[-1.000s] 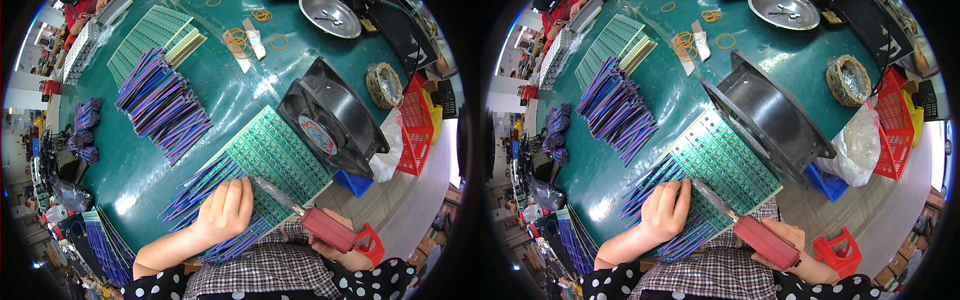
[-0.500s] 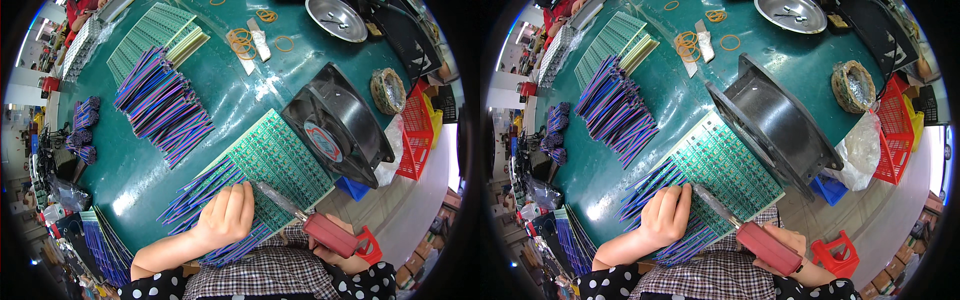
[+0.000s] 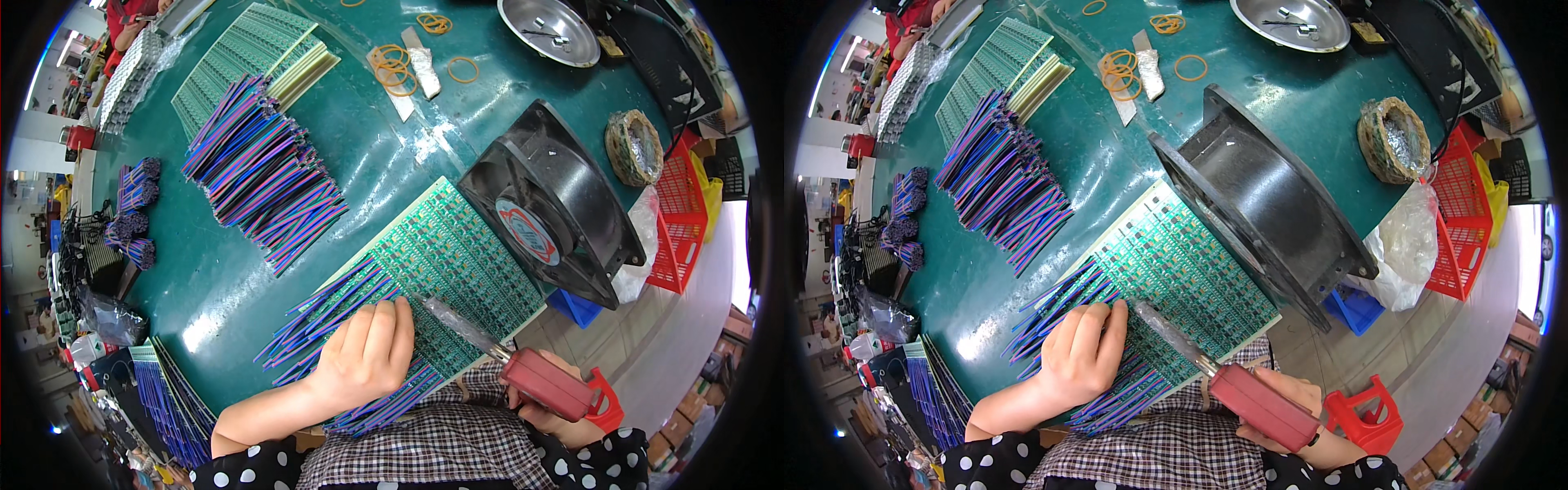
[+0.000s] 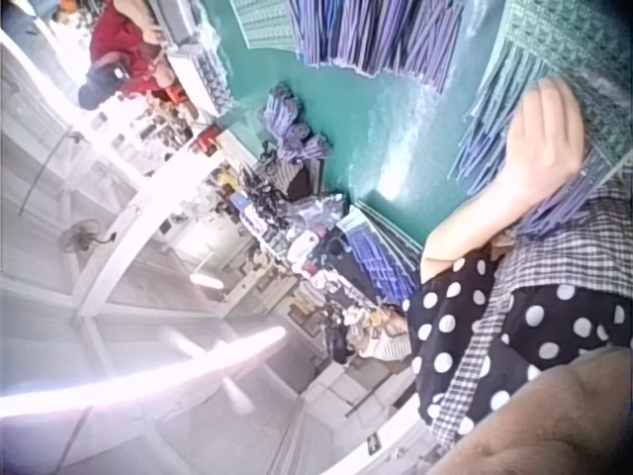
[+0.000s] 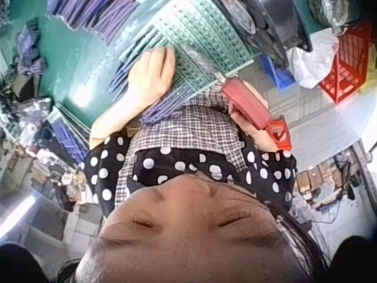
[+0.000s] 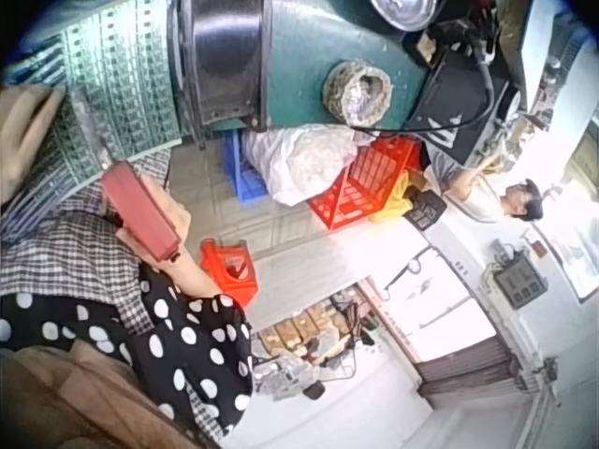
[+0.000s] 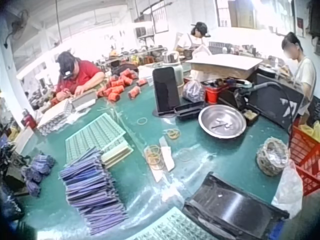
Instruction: The person assembles electronics by taking wire bundles from a stack, positioning them onto a circuit board, and soldering them in place using a soldering iron.
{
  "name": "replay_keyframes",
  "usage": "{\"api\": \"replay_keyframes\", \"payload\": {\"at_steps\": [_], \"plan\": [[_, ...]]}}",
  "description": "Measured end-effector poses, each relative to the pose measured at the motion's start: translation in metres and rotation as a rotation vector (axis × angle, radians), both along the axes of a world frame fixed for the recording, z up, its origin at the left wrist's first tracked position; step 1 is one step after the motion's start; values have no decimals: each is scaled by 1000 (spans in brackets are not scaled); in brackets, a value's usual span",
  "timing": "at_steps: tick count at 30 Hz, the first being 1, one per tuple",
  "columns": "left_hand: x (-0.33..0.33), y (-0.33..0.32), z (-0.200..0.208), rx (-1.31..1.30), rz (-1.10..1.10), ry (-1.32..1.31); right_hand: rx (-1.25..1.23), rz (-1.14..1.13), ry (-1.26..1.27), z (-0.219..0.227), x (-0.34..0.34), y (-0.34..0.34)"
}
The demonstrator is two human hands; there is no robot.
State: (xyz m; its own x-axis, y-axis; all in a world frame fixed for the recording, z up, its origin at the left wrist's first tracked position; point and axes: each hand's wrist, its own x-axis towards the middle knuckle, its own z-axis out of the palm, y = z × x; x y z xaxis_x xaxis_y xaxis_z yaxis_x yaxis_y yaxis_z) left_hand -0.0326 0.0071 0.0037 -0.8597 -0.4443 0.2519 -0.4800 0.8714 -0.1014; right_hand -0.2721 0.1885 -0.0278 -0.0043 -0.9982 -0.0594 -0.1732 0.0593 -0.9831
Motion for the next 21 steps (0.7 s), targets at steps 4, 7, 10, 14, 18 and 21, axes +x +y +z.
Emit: {"api": "replay_keyframes", "payload": {"at_steps": [4,7,10,14,18,21], "plan": [[1,-1,-2,0,-7,16,80,-7,17,1,2,-1],[1,-1,-1,-13,-7,9,234,-15,-2,0,2,9],[-1,-1,1,-22,-8,-10,229,-9,10,2,1,12],[-3,-1,5,-28,-22,-73,-20,42,86,6,-2,1],[-4,-3,9,-33,-32,-103,197,8,1,8,2,0],[-5,-2,10,-46,-38,-121,88,66,117,-1,1,1]]}}
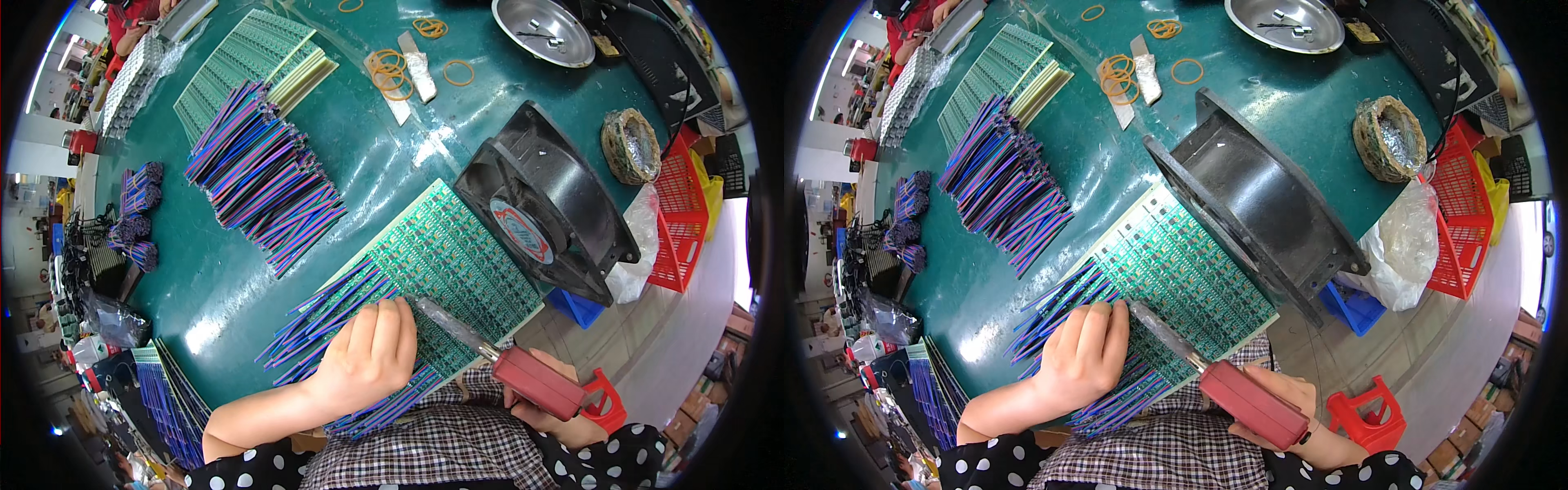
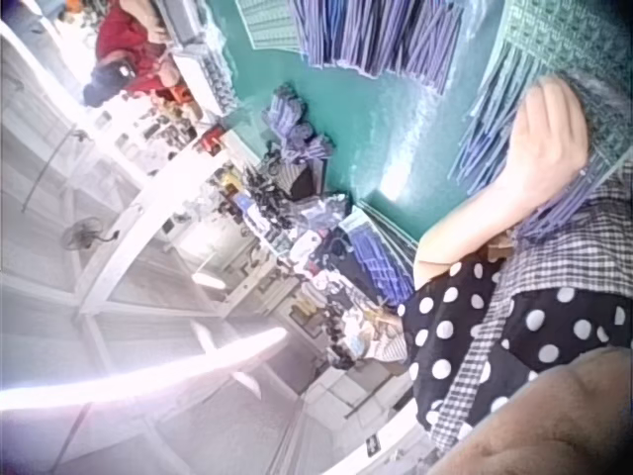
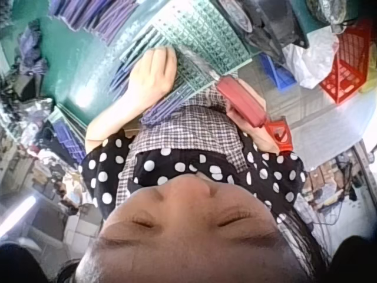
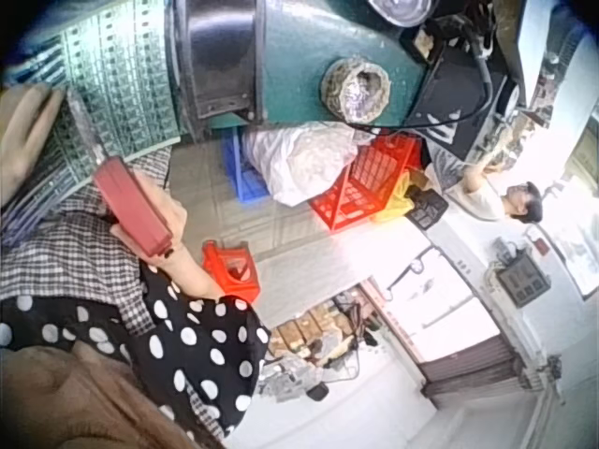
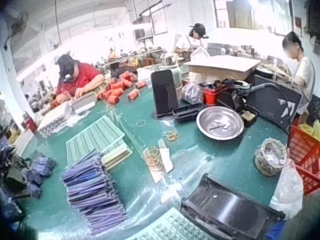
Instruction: The person assembles electronics by taking wire bundles from a stack, positioning them onto a circuit board, and soldering them in place using a soldering iron.
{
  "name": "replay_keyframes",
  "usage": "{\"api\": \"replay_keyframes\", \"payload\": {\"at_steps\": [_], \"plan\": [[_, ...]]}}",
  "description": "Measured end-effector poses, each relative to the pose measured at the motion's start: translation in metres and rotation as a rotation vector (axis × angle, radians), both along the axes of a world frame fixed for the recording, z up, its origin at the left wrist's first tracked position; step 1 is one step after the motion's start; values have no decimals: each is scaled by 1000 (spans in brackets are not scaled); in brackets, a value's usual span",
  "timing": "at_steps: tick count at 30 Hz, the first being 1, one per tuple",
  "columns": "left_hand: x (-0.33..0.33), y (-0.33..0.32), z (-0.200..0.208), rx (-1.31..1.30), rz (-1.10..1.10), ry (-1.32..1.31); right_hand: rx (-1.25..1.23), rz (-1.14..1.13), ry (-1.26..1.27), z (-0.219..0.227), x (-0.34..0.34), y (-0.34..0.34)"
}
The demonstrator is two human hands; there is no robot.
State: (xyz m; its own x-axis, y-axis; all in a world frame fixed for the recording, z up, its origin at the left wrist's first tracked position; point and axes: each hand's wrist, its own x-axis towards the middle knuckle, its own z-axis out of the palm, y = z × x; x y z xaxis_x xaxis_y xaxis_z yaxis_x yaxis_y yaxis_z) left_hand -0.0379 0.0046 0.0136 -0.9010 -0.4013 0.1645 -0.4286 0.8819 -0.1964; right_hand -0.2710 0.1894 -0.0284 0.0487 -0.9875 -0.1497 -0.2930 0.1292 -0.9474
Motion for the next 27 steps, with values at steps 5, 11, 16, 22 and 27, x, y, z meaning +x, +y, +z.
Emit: {"api": "replay_keyframes", "payload": {"at_steps": [5,11,16,22,27], "plan": [[-3,1,4,-50,-2,-64,-270,83,204,-1,-3,-8],[-4,2,5,-61,-3,-87,78,-73,-45,8,-2,1],[-4,2,6,-40,11,-81,108,-96,-111,7,-1,3],[-2,6,3,12,37,-42,116,-260,-296,9,8,-3],[1,6,5,86,82,-3,113,-91,-54,2,-2,7]]}}
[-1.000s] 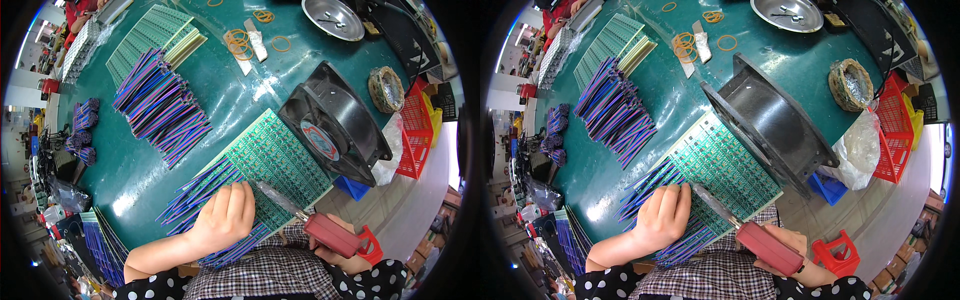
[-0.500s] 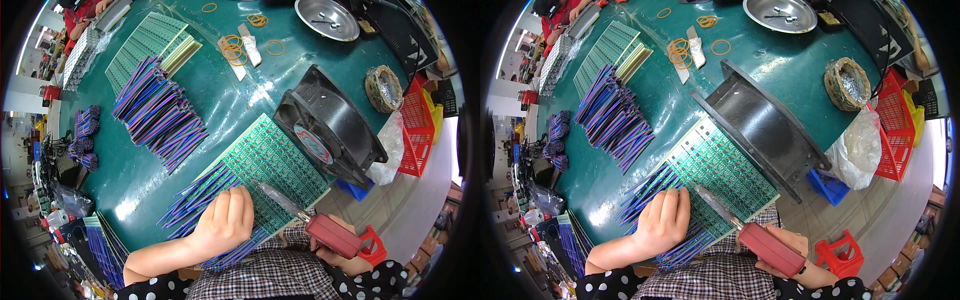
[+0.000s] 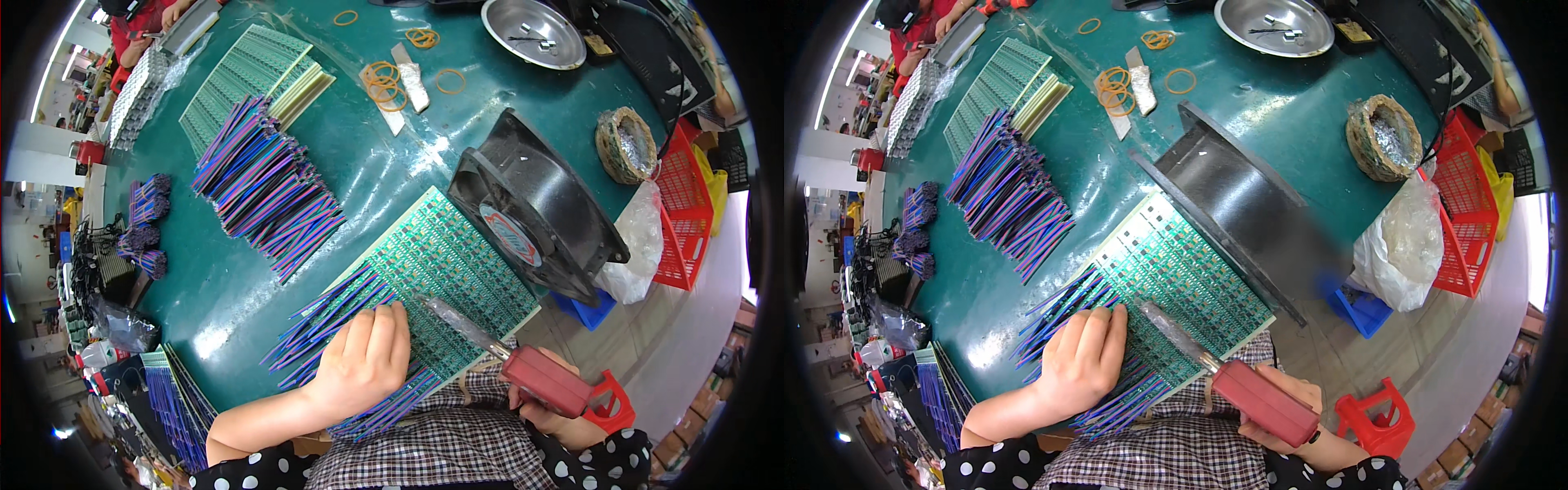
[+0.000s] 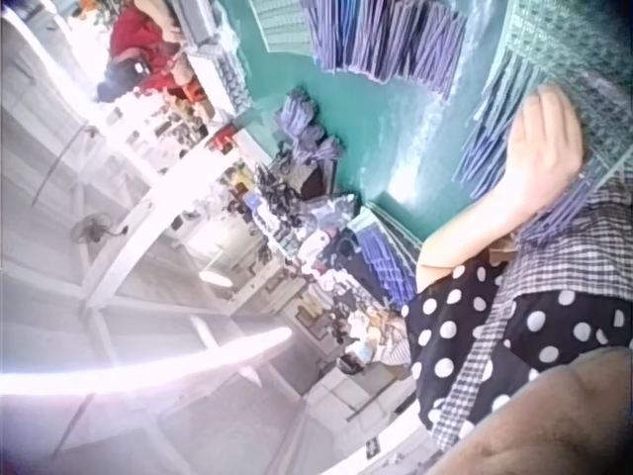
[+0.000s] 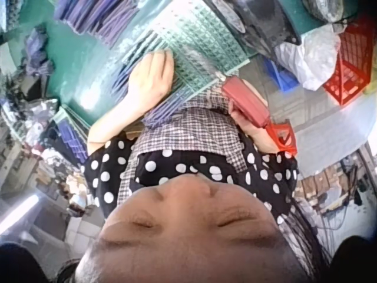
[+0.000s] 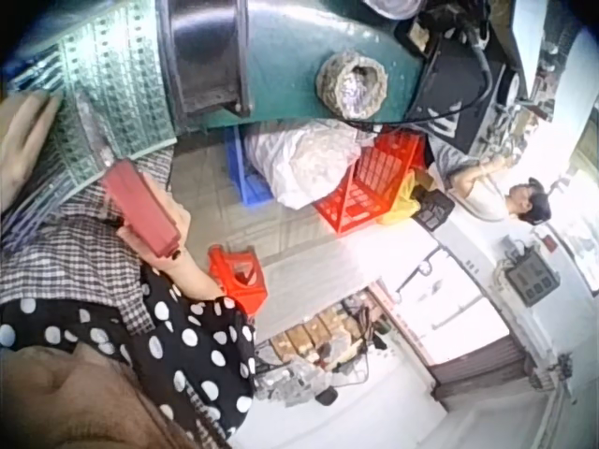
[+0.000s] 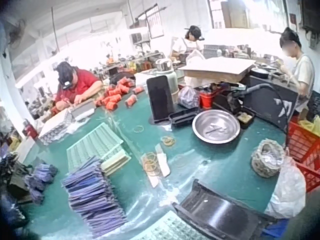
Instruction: The person assembles electronics by taking wire bundles from a stack, positioning them onto a circuit board, and soldering them in place using a soldering iron.
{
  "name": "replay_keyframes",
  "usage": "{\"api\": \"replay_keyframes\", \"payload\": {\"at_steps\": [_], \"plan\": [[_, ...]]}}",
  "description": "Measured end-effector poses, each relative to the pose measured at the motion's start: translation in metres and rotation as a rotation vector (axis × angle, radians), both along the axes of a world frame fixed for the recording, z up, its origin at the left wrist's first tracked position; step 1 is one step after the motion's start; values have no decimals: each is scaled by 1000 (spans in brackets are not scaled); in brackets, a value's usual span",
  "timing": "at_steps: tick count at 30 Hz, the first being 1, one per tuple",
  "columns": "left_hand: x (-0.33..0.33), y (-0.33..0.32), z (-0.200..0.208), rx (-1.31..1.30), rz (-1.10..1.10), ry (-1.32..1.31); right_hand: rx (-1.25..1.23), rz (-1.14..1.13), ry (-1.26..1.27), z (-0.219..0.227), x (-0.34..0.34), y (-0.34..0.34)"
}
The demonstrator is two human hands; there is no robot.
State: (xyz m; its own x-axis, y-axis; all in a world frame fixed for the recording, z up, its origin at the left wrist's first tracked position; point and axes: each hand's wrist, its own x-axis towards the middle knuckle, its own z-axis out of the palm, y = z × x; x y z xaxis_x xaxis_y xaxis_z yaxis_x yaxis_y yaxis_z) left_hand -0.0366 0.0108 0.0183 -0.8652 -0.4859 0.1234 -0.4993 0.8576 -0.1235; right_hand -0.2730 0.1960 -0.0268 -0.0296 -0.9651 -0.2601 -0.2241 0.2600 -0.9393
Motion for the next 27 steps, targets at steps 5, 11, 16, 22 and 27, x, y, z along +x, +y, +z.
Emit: {"api": "replay_keyframes", "payload": {"at_steps": [5,11,16,22,27], "plan": [[6,-26,20,411,214,279,73,-201,117,-9,16,12],[13,-84,-8,229,331,320,18,-281,91,-5,21,6],[6,-87,-12,181,376,298,71,-410,-11,-10,26,13],[18,-90,-9,593,486,636,102,-355,0,-11,23,16],[21,-65,10,980,699,775,94,-385,-180,1,18,11]]}}
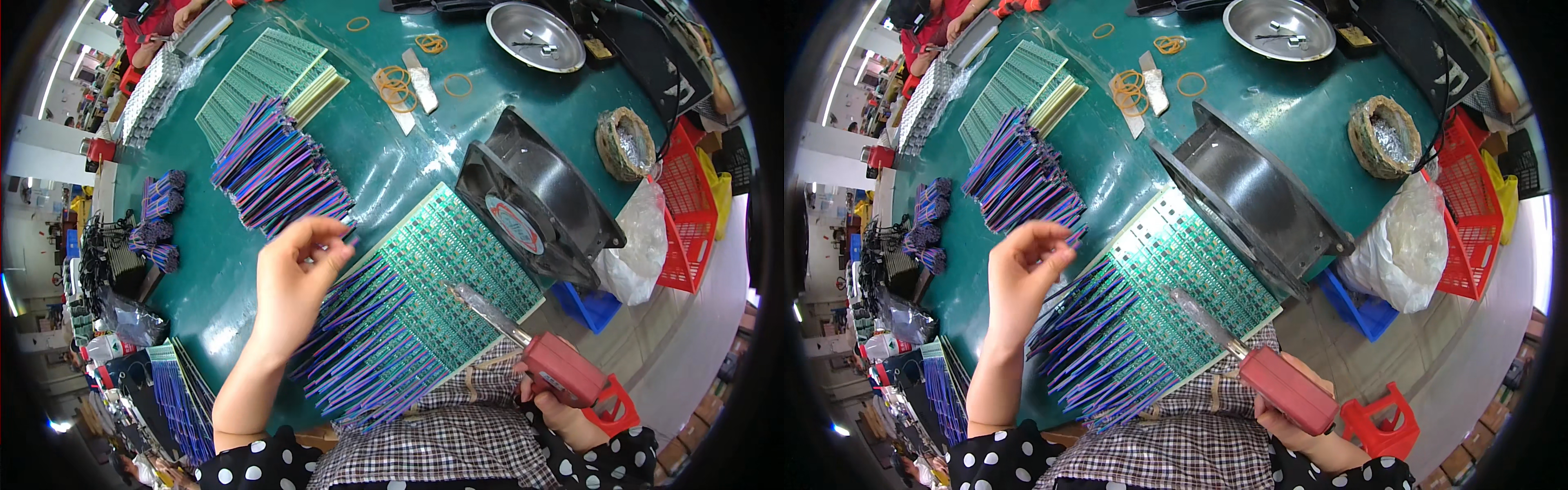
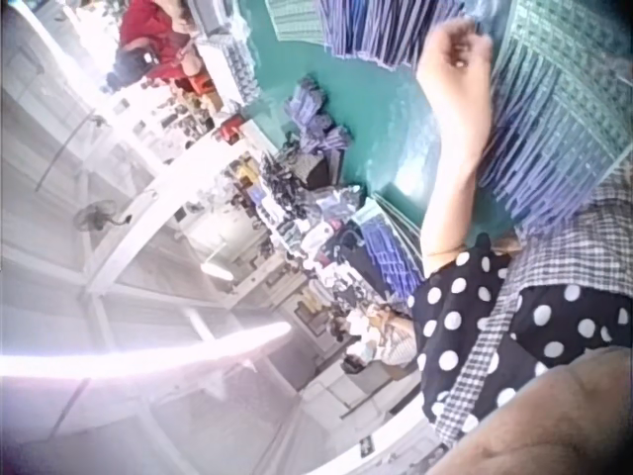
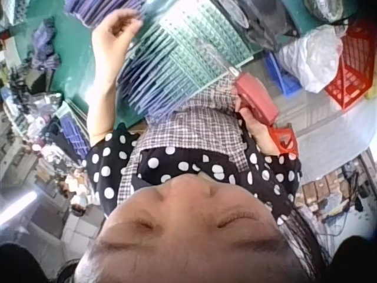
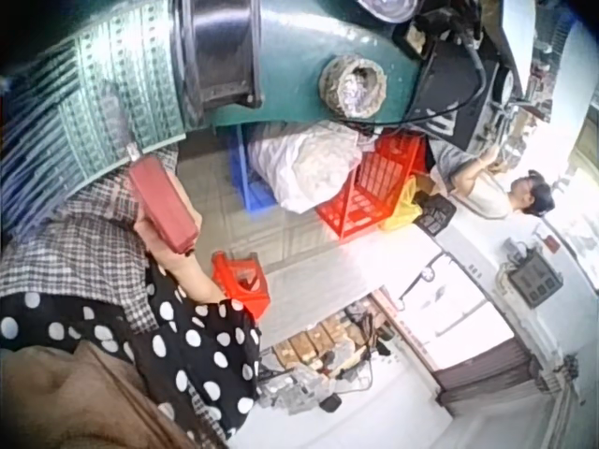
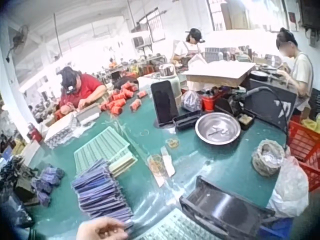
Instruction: The person assembles electronics by taking wire bundles from a stack, positioning them onto a circuit board, and soldering them in place using a soldering iron.
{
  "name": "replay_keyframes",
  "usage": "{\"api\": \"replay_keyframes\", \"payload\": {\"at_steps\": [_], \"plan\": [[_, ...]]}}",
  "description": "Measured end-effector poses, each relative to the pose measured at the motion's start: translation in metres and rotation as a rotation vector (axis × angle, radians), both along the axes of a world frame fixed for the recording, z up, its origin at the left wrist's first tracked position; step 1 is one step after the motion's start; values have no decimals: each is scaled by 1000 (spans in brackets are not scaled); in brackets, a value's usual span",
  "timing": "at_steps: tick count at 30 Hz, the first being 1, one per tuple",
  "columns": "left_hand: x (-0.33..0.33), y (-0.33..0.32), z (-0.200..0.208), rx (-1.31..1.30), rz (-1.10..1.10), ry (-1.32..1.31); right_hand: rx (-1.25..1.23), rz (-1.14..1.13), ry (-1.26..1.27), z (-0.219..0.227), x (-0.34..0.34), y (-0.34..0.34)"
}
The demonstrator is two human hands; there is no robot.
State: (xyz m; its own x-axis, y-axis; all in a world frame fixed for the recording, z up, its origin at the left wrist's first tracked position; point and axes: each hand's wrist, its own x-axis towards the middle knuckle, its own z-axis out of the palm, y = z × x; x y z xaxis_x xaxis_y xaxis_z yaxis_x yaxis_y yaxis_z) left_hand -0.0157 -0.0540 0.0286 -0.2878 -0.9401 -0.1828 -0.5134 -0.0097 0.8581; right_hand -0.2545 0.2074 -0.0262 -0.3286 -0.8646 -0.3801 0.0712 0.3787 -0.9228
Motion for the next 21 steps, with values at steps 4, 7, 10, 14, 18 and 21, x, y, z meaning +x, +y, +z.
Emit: {"api": "replay_keyframes", "payload": {"at_steps": [4,7,10,14,18,21], "plan": [[-10,33,10,-416,-320,-211,-22,2,36,-18,-1,16],[-15,53,-5,-798,-496,-347,-18,119,248,-8,-5,11],[-16,60,-19,-975,-625,-517,4,115,215,2,-5,6],[-18,62,-22,-987,-633,-534,1,130,266,3,-4,7],[-19,66,-22,-1028,-664,-575,1,189,119,8,-8,-1],[-20,67,-23,-1033,-676,-587,-69,216,34,11,-10,-12]]}}
